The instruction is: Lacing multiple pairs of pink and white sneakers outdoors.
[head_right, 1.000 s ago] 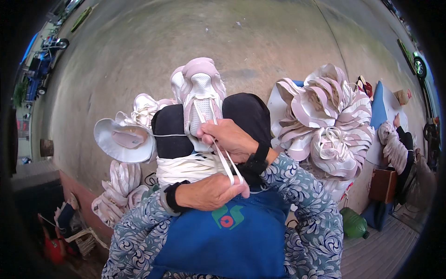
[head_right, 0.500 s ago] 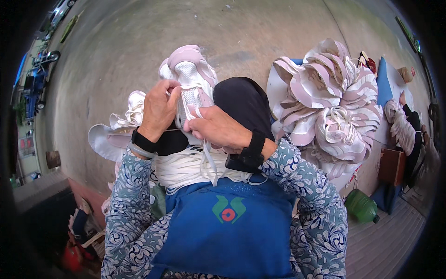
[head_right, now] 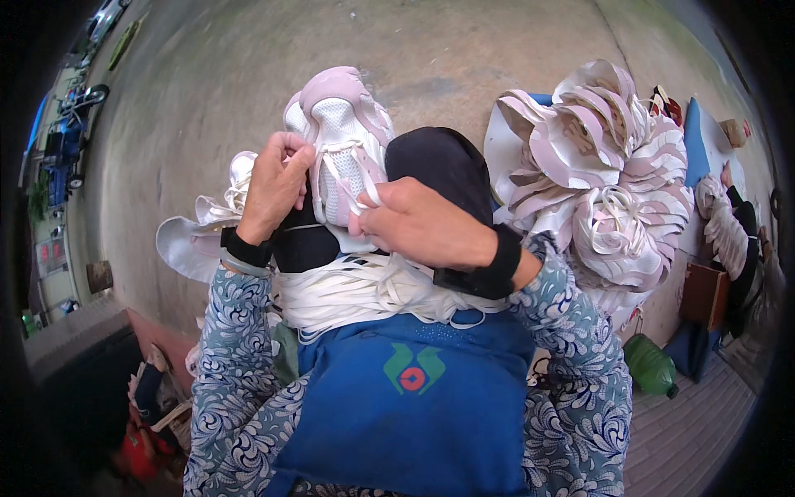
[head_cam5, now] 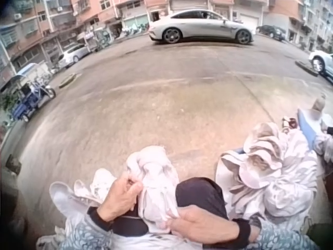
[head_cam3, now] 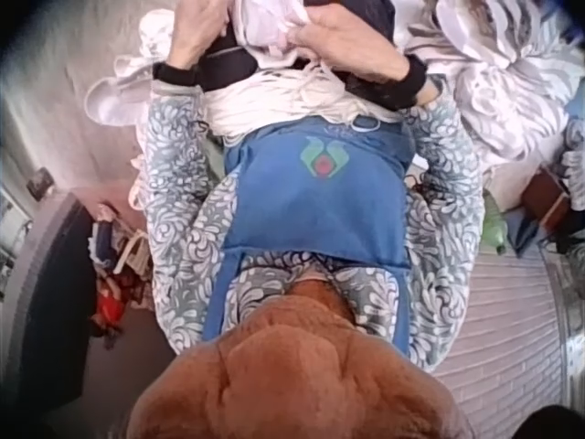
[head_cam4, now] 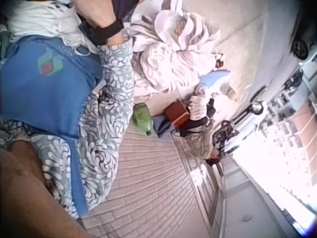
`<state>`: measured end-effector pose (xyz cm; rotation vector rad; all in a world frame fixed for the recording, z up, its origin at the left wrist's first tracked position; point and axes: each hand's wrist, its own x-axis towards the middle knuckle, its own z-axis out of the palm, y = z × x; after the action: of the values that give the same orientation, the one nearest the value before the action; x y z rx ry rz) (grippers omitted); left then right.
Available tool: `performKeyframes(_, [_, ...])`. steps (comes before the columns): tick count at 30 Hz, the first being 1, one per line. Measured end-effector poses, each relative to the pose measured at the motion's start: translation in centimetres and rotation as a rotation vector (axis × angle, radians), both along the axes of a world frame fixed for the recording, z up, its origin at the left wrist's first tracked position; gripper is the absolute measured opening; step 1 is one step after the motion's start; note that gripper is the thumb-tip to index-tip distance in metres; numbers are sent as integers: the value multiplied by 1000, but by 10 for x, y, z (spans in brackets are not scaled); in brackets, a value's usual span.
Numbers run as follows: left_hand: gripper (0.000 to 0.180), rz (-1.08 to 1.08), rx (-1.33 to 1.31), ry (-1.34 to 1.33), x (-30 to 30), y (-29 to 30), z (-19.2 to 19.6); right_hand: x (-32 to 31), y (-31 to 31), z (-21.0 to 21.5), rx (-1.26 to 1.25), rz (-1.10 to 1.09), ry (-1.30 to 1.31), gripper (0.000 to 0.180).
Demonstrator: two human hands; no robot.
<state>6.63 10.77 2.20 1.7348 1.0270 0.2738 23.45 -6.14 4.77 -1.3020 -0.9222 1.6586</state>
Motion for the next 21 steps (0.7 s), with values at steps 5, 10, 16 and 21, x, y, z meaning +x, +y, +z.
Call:
performKeyframes(5, [38,-95,-520,-34,-6,-20,30,-30,2,-1,321,137,-396,22])
performKeyframes(10, [35,160,-897,-308,2,-47,12,-59,7,3,362,313,-640,24])
performKeyframes(16, [24,135,-844,-423,-2,-55,-1,4,14,-4,306,-248,-815,22])
performKeyframes(21, [24,190,-723,-302,-3,-63,1,2,51,-31,488,-382,-1031,18])
